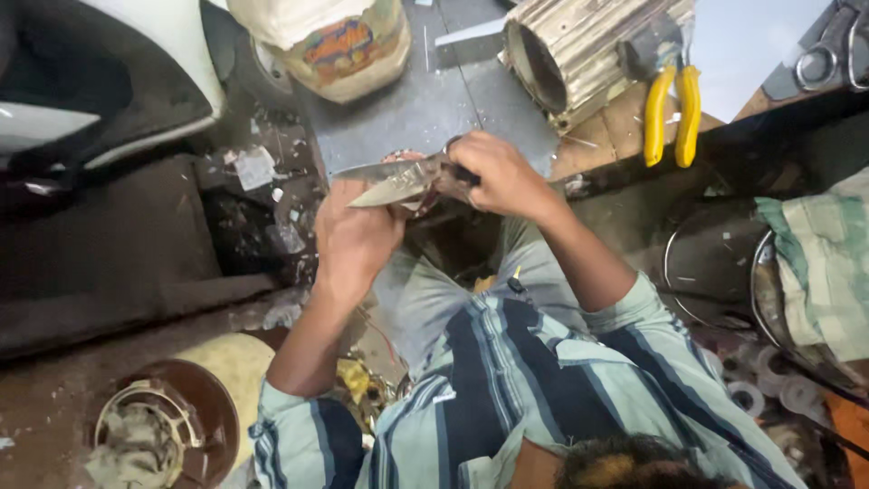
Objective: The person uses shears to cut and trim copper windings on a motor stator. They repeatedly adjust the stator and cut protruding wire ends, occasionally rotating the part to access different slots.
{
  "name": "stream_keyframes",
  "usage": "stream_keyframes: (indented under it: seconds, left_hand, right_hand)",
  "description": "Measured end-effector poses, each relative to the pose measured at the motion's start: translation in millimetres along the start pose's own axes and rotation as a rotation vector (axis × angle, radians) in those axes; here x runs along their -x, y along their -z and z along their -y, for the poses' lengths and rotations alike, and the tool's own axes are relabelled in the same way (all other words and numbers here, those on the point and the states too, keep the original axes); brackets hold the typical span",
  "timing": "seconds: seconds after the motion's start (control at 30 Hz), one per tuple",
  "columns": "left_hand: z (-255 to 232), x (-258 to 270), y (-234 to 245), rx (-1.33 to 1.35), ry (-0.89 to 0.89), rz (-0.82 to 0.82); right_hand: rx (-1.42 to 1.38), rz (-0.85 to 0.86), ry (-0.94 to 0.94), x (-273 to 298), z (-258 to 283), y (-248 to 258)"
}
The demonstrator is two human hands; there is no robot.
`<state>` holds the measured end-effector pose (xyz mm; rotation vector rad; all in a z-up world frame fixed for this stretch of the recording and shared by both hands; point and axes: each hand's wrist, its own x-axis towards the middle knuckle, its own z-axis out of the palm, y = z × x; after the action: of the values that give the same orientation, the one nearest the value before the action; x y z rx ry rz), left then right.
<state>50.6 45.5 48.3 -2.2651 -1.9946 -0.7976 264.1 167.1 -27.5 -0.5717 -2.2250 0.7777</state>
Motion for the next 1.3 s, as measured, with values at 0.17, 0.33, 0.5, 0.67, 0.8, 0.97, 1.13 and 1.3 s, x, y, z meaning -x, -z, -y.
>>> stream_keyframes:
  seconds: [0.17,0.33,0.5,0.67,0.8,0.97,1.13,1.3]
  left_hand:
    - [-1,3,7,0.014,0.111,-0.056]
    - [28,28,15,0.047,0.262,-0.245]
    - [73,44,15,0.201,0.494,-0.233]
    - [80,42,7,0.198,0.538,-0.377]
    - [46,37,8,0.228,0.313,-0.332]
    - [2,12,11,0.396,0.084,-0.096]
    - [-14,-13,4,0.382,-0.124,-0.053]
    - [-11,-10,-2,0.365,-0.1,-0.062]
  right_hand:
    - [0.016,-0.004,0.003,0,2,0]
    - [0.032,-0.007,-0.013,5,-4,-5]
    - [0.059,-0.013,-0.006,7,-5,-5]
    - [0.044,0.01,-0.058,6,-3,-4]
    - [-0.014,-0.028,-0.077,7,-2,-2]
    - [-0.317,-0.156,-0.191,14,-1,-2]
    - [-0.34,-0.214,-0.306,18,1,-3]
    - [-0.327,-0.228,-0.268,17,3,-2]
